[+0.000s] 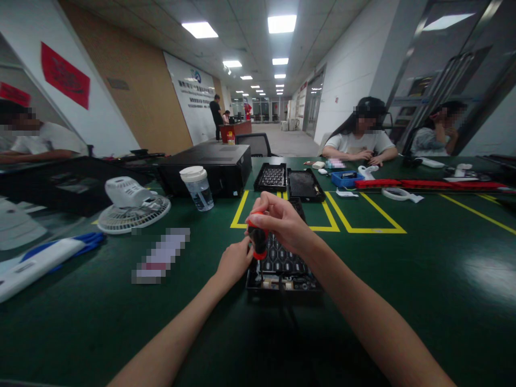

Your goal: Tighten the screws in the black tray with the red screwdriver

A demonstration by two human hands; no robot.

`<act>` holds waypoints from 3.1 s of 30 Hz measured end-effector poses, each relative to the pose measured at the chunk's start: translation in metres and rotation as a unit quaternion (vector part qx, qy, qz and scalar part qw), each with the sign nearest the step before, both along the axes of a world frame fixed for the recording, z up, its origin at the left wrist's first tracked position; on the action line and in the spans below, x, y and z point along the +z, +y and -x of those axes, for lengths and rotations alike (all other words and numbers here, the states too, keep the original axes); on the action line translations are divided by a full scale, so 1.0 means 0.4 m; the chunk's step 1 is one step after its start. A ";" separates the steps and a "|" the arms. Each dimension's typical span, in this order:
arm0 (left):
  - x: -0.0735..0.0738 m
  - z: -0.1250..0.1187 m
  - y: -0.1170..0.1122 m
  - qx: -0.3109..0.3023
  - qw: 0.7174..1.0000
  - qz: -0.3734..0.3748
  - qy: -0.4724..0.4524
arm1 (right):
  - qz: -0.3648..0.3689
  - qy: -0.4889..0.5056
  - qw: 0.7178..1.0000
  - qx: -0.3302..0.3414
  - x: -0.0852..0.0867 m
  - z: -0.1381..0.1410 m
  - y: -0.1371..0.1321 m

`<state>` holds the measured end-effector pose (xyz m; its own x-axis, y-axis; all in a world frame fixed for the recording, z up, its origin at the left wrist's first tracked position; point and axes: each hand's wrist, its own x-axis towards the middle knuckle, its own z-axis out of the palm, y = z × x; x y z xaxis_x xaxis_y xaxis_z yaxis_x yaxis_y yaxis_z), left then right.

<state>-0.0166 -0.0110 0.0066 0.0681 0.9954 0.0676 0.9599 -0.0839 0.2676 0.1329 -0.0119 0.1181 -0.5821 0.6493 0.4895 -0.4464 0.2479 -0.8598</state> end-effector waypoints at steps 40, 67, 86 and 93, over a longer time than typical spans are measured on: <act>0.006 -0.003 -0.001 0.005 1.000 0.005 0.008 | -0.176 -0.109 0.896 -0.392 0.006 0.024 -0.053; -0.002 -0.001 0.008 -0.001 1.000 0.013 0.016 | -0.281 -0.157 0.744 -0.585 -0.008 0.045 -0.084; 0.018 -0.007 -0.006 0.011 1.000 0.002 0.018 | -0.076 -0.081 0.949 -0.295 -0.008 0.033 -0.040; 0.015 -0.006 -0.004 0.014 1.000 0.004 0.011 | 0.017 0.025 0.999 -0.025 -0.009 0.035 -0.022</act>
<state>-0.0142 -0.0125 0.0124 0.0416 0.9975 0.0577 0.9675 -0.0546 0.2469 0.1190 -0.0208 0.1147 -0.5229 0.6937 0.4953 -0.4773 0.2432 -0.8444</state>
